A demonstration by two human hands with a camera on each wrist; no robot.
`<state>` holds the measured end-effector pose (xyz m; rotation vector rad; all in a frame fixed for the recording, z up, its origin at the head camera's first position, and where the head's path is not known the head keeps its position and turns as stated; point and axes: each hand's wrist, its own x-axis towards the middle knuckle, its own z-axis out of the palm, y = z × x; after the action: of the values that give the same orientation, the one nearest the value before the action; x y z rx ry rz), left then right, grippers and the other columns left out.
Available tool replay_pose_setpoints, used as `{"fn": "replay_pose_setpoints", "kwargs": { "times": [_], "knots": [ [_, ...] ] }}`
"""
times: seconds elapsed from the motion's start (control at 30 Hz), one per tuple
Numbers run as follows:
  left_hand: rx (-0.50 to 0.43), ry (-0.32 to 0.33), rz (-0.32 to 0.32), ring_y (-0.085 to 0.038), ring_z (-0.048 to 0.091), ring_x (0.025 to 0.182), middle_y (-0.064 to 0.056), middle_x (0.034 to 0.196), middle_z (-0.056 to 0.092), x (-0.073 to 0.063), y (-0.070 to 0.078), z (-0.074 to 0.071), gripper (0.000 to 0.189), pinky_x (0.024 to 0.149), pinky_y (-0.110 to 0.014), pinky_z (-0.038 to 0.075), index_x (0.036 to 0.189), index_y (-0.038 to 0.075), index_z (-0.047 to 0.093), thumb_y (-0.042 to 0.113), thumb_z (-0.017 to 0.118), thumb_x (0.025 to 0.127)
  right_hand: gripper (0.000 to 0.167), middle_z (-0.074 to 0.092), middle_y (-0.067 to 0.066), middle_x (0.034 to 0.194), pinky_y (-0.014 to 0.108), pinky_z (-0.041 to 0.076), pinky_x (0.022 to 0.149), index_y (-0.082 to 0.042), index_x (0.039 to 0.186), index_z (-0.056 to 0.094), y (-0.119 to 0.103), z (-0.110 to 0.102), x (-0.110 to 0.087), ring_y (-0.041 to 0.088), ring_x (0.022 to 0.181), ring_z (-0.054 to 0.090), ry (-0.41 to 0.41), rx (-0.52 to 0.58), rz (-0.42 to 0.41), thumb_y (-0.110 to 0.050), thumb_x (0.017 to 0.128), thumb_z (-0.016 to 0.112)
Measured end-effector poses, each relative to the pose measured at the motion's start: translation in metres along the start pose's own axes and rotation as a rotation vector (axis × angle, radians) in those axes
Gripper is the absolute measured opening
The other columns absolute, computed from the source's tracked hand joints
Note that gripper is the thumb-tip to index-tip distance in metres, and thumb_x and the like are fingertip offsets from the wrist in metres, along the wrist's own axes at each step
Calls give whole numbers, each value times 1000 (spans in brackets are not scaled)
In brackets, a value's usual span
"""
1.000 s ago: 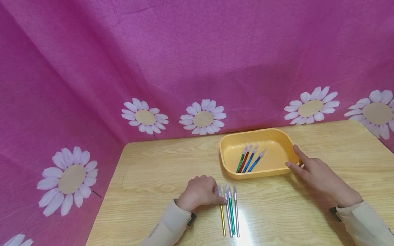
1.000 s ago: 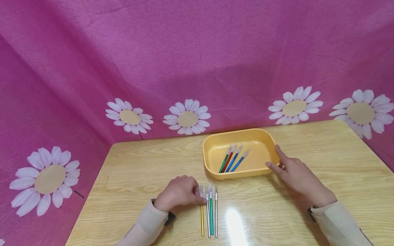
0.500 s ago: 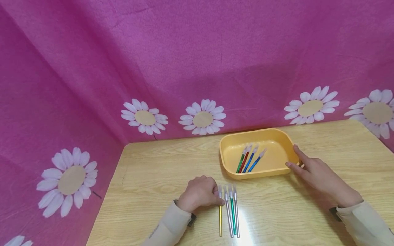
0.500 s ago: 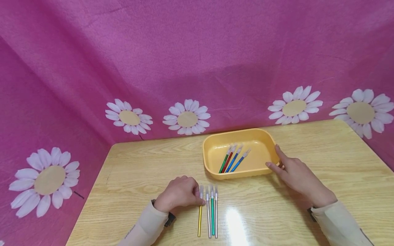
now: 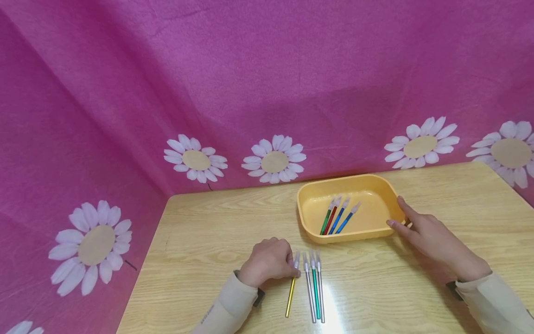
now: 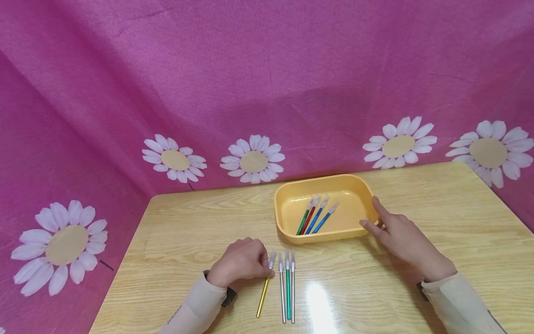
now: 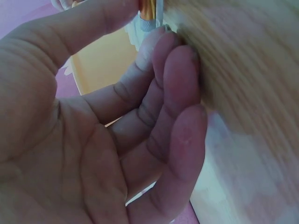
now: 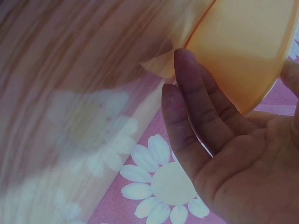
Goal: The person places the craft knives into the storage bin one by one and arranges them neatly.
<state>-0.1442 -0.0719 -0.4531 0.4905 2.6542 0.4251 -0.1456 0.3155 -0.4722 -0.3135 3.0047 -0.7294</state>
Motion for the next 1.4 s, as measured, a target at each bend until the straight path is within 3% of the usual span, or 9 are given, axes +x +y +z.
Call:
{"fn": "replay_pose_setpoints", "kwargs": {
  "times": [0.23, 0.63, 1.0, 1.27, 1.4],
  "knots": [
    [11, 5, -7, -13, 51, 61, 9, 58, 58, 0, -1, 0, 38, 59, -29, 39, 53, 23, 64, 34, 87, 81, 82, 66, 8, 95, 40, 50, 77, 6, 162, 18, 0, 0, 0, 22, 86, 59, -6, 1, 14, -42, 108, 55],
    [33, 10, -10, -14, 51, 60, 7, 55, 56, 3, -2, -1, 39, 59, -29, 38, 51, 22, 64, 33, 84, 83, 82, 63, 7, 92, 32, 46, 73, 2, 163, 14, -1, -2, -2, 21, 85, 56, -14, 22, 17, -44, 108, 54],
    [27, 20, 2, -13, 48, 55, 7, 54, 51, 1, -3, -1, 30, 55, -28, 37, 52, 20, 60, 20, 79, 75, 82, 63, 7, 93, 30, 46, 72, 2, 163, 15, -1, -2, -1, 20, 85, 56, -14, 21, 18, -45, 108, 53],
    [25, 37, 10, -11, 44, 51, 10, 46, 41, 3, -3, 2, 36, 51, -27, 34, 45, 19, 54, 21, 77, 73, 81, 64, 7, 93, 32, 46, 73, 3, 163, 16, -1, -1, -1, 20, 85, 56, -12, 19, 15, -42, 108, 55],
    [5, 30, 13, -11, 46, 52, 10, 47, 44, 3, -4, 2, 35, 52, -27, 36, 47, 20, 56, 22, 78, 74, 81, 63, 6, 91, 31, 46, 73, 3, 163, 16, -1, -1, -1, 19, 84, 56, -4, 16, 9, -41, 108, 54]
  ]
}}
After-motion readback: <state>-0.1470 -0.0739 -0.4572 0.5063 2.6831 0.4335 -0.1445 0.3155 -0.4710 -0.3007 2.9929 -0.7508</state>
